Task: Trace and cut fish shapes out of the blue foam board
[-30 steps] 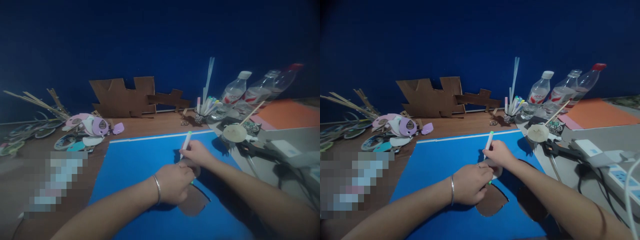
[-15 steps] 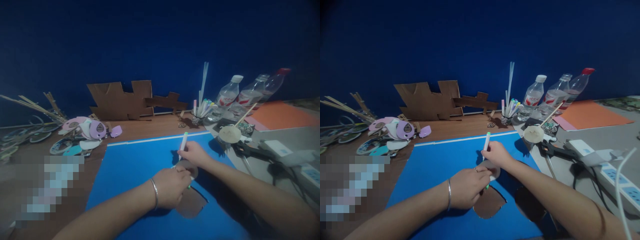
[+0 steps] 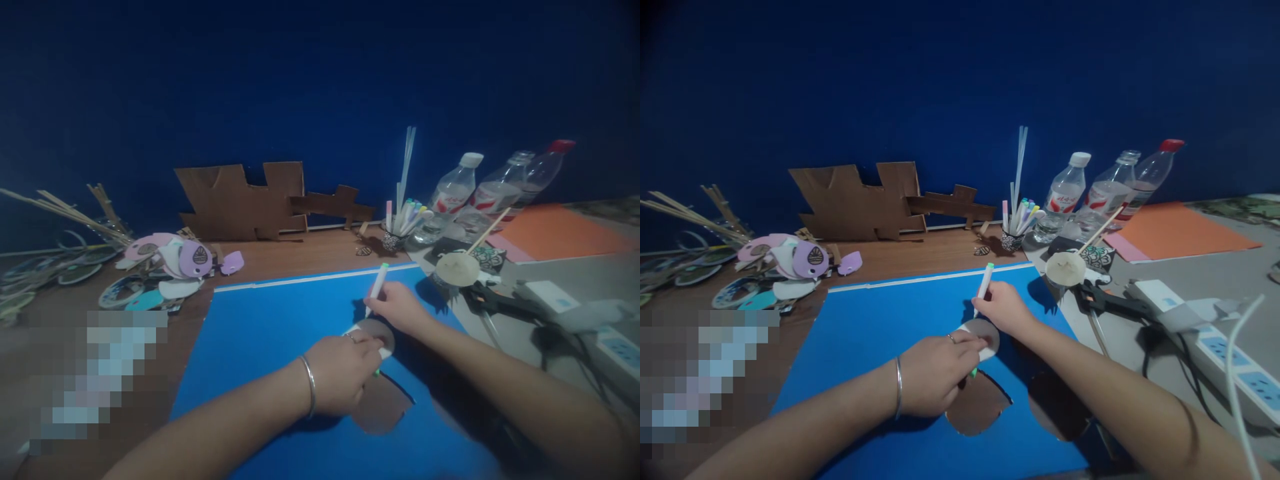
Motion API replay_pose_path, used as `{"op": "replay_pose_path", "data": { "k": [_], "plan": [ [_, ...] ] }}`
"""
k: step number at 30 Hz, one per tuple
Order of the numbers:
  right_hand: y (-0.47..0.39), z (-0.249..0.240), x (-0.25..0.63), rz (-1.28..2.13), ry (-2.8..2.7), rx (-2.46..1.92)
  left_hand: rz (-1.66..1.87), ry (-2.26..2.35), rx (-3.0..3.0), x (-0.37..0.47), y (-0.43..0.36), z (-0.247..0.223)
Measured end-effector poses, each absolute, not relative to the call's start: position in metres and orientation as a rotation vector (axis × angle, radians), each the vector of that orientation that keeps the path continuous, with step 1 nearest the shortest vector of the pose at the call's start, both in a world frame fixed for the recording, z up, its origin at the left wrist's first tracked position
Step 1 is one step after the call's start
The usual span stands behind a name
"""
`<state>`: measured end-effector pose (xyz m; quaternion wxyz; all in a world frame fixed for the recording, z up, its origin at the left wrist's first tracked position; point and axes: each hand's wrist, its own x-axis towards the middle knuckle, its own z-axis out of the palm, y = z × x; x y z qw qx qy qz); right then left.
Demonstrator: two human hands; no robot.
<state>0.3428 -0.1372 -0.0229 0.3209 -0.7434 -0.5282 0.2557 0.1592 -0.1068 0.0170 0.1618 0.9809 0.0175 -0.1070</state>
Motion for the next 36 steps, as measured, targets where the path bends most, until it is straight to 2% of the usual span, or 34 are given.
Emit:
{"op": "replay_pose_path", "data": {
  "k": [21, 36],
  "plan": [
    [-0.159, -0.020, 0.347, 0.578, -1.277, -2.013, -0.286, 0.053, 2.820, 0.160, -0.107, 0.015],
    [-0.157, -0.020, 0.342, 0.630, -1.356, -1.926, -0.261, 0.040, 2.837, 0.160, -0.108, 0.012]
  ]
}}
